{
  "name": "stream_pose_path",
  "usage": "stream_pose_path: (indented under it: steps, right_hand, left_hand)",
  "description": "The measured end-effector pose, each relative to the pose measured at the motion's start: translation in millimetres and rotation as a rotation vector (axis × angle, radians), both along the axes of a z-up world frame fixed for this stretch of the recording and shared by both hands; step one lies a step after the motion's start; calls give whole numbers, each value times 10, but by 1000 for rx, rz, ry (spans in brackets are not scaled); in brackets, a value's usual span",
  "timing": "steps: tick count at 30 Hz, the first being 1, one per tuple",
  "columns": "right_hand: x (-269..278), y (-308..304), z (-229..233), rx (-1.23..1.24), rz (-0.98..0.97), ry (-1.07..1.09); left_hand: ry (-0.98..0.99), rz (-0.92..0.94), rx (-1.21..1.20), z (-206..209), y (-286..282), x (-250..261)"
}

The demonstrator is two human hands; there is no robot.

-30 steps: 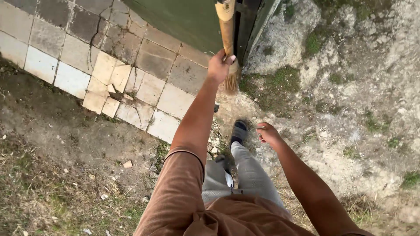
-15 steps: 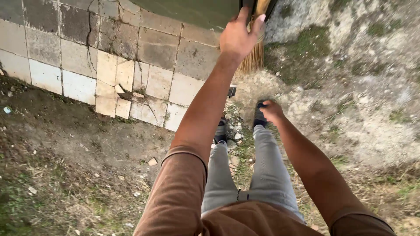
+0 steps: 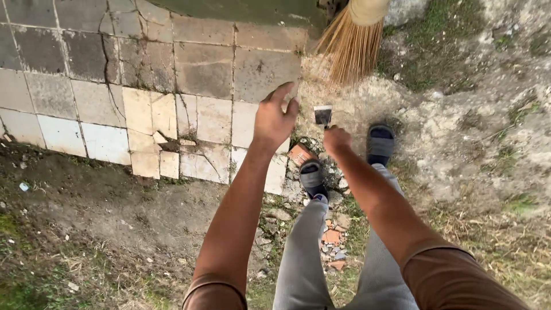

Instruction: Sweeping debris and pulling weeds in an outdoor backyard area using a broom, hoe, and dustpan.

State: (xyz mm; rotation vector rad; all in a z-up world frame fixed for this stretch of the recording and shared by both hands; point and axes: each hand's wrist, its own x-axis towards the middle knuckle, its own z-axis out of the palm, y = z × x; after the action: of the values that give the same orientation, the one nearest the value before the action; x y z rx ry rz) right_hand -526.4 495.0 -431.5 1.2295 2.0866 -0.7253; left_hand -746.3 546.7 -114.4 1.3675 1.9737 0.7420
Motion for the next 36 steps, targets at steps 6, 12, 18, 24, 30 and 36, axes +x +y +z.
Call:
stream_pose_path:
  steps: [6, 12, 18, 24, 30, 36]
  right_hand:
    - [403, 37, 663, -179, -297, -54]
    - [-127, 186, 575, -313, -540, 252]
    - [337, -506, -878, 51, -628, 635]
    - [2151, -797, 326, -151, -983, 604]
    - [3806, -1176, 1545, 224, -1176, 489]
    - [5220, -1225, 2967, 193, -1713, 682]
  left_hand:
    - [-143, 252, -105, -771, -574, 147]
    - [-154, 337, -264, -1227, -889, 502]
    - [-116, 297, -345, -1793, -1249, 1017]
    - [-40, 173, -439, -1900, -1223, 2143]
    - [-61, -297, -717, -1541, -1133, 3871]
    - [-677, -183, -1308, -1390, -1241, 5670]
